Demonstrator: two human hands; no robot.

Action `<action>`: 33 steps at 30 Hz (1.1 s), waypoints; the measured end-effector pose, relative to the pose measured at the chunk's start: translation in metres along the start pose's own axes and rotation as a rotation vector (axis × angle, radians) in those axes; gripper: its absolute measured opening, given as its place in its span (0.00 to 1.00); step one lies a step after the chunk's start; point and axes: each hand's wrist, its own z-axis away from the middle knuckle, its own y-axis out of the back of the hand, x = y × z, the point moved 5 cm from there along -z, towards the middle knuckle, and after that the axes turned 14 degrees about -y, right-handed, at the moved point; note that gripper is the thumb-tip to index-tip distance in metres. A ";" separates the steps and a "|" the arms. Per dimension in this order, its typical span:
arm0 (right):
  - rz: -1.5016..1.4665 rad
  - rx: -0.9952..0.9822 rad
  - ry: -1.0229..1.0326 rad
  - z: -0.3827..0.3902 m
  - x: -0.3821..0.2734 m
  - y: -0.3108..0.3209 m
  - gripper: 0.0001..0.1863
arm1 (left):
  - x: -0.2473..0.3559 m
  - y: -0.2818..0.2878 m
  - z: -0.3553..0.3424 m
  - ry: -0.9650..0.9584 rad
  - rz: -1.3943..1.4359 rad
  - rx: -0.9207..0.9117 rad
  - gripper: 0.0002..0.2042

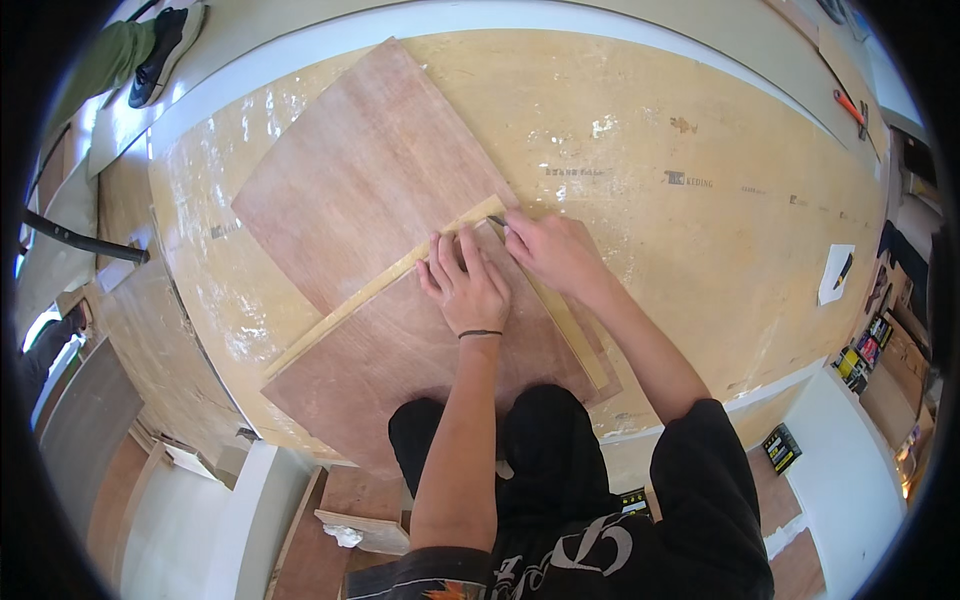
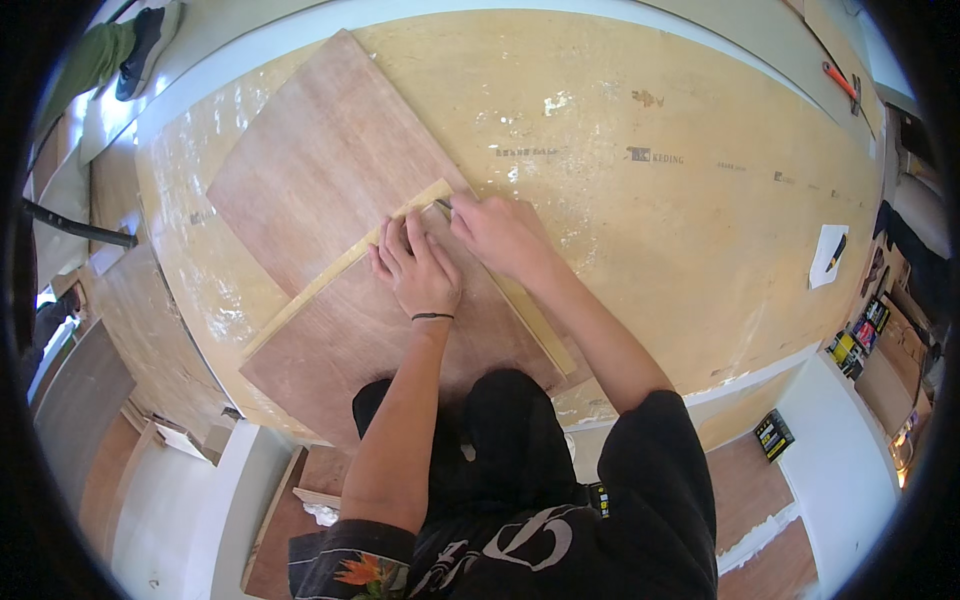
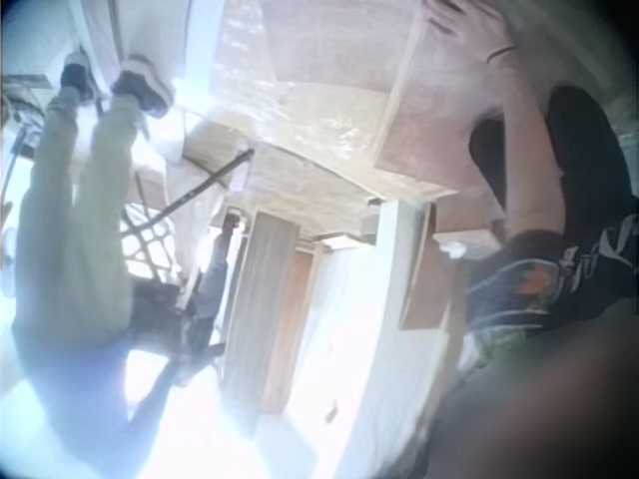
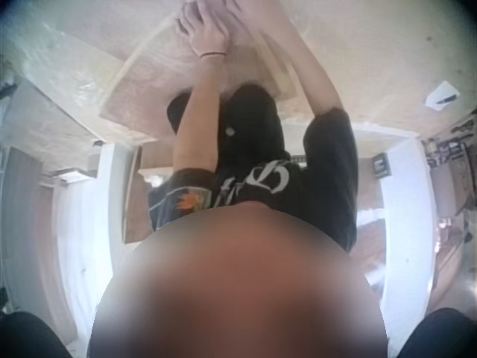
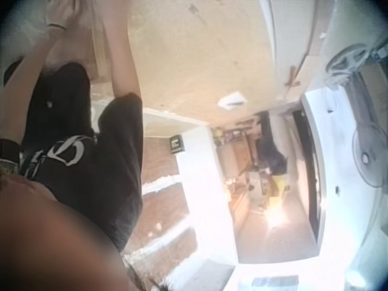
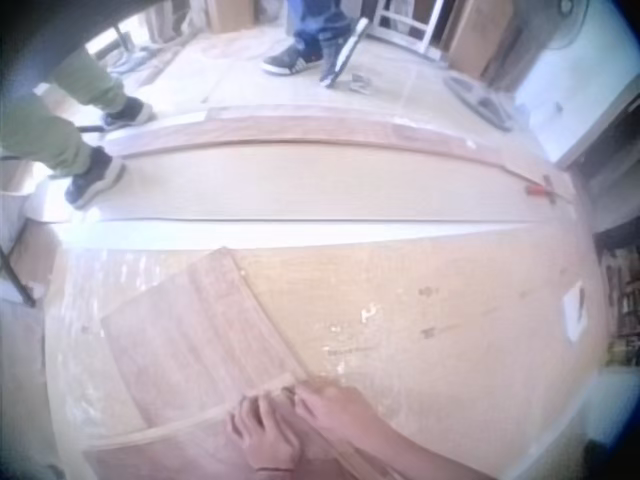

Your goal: The person kneels on the floor and uses a utility knife to cut a thin wooden strip along a larger plywood sheet. They repeatedly measure, align, and cut the strip, then place it on the sheet. Another person works nearby on the same floor area.

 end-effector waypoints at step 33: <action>0.127 -0.139 -0.297 0.010 -0.026 0.003 0.11 | 0.001 0.000 -0.002 0.000 0.046 0.010 0.24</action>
